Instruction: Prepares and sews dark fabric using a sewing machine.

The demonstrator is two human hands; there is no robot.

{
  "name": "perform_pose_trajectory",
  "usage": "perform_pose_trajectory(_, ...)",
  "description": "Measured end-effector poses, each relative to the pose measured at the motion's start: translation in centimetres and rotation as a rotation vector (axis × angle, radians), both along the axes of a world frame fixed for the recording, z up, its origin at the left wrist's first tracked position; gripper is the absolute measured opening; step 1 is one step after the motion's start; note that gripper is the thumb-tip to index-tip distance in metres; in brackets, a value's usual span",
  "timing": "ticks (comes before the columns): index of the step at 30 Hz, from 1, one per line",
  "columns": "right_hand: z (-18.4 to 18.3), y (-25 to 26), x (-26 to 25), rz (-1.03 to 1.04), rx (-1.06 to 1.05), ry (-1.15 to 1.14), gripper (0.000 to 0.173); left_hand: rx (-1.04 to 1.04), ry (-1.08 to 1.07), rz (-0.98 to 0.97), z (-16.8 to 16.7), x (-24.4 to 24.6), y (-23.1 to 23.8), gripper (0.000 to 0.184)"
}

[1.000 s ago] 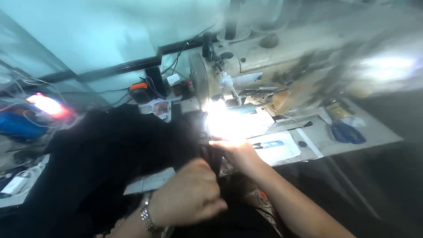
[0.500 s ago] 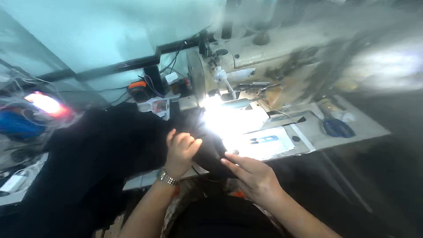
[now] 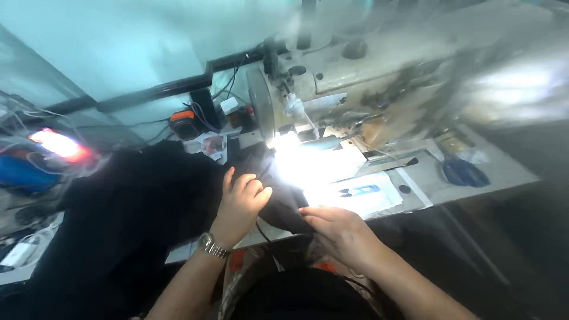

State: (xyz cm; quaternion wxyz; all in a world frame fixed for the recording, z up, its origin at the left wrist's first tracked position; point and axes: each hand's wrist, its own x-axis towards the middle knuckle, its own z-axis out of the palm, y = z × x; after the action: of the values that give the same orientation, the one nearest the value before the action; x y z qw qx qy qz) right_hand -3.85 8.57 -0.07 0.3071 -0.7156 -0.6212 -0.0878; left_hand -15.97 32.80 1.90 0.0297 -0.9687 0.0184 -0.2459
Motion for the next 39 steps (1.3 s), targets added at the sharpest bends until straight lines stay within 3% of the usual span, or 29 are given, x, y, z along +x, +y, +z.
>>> perform_pose_trajectory(8, 0.7, 4.8, 3.2, -0.104, -0.006, -0.068, 0.022, 0.011, 0.196, 0.079, 1.8, 3.9, 3.2, 0.043)
perform_pose_trajectory(12, 0.2, 6.3, 3.3, -0.15, 0.052, -0.109, 0.022, -0.287, 0.453, 0.104, 4.6, 2.0, 2.6, 0.057)
perform_pose_trajectory(14, 0.1, 6.2, 3.1, -0.14, 0.043, -0.092, 0.025, -0.453, 0.372, 0.05, 5.1, 1.0, 2.5, 0.046)
perform_pose_trajectory(17, -0.1, 5.8, 2.9, -0.129, 0.01, -0.072, 0.028, -0.686, -0.021, 0.131, 3.2, 3.0, 1.8, 0.038)
perform_pose_trajectory(19, 0.1, 5.4, 3.0, -0.125, -0.011, -0.074, 0.031, -0.73, -0.197, 0.245, 0.4, 5.8, 2.2, 0.057)
perform_pose_trajectory(21, 0.3, 5.0, 3.1, -0.132, -0.028, -0.084, 0.031, -0.76, -0.181, 0.353, -2.4, 7.6, 2.8, 0.083)
perform_pose_trajectory(22, 0.3, 4.7, 3.2, -0.133, -0.037, -0.073, 0.031, -0.78, -0.159, 0.375, -3.0, 7.9, 3.1, 0.088)
perform_pose_trajectory(33, 0.8, 3.9, 3.7, -0.111, -0.054, -0.039, 0.03, -0.835, -0.156, 0.345, -3.1, 7.8, 3.3, 0.08)
perform_pose_trajectory(39, 4.0, -1.2, 6.2, -0.18, 0.171, 0.114, 0.025, -0.857, -0.147, 0.353, -3.0, 7.7, 3.1, 0.08)
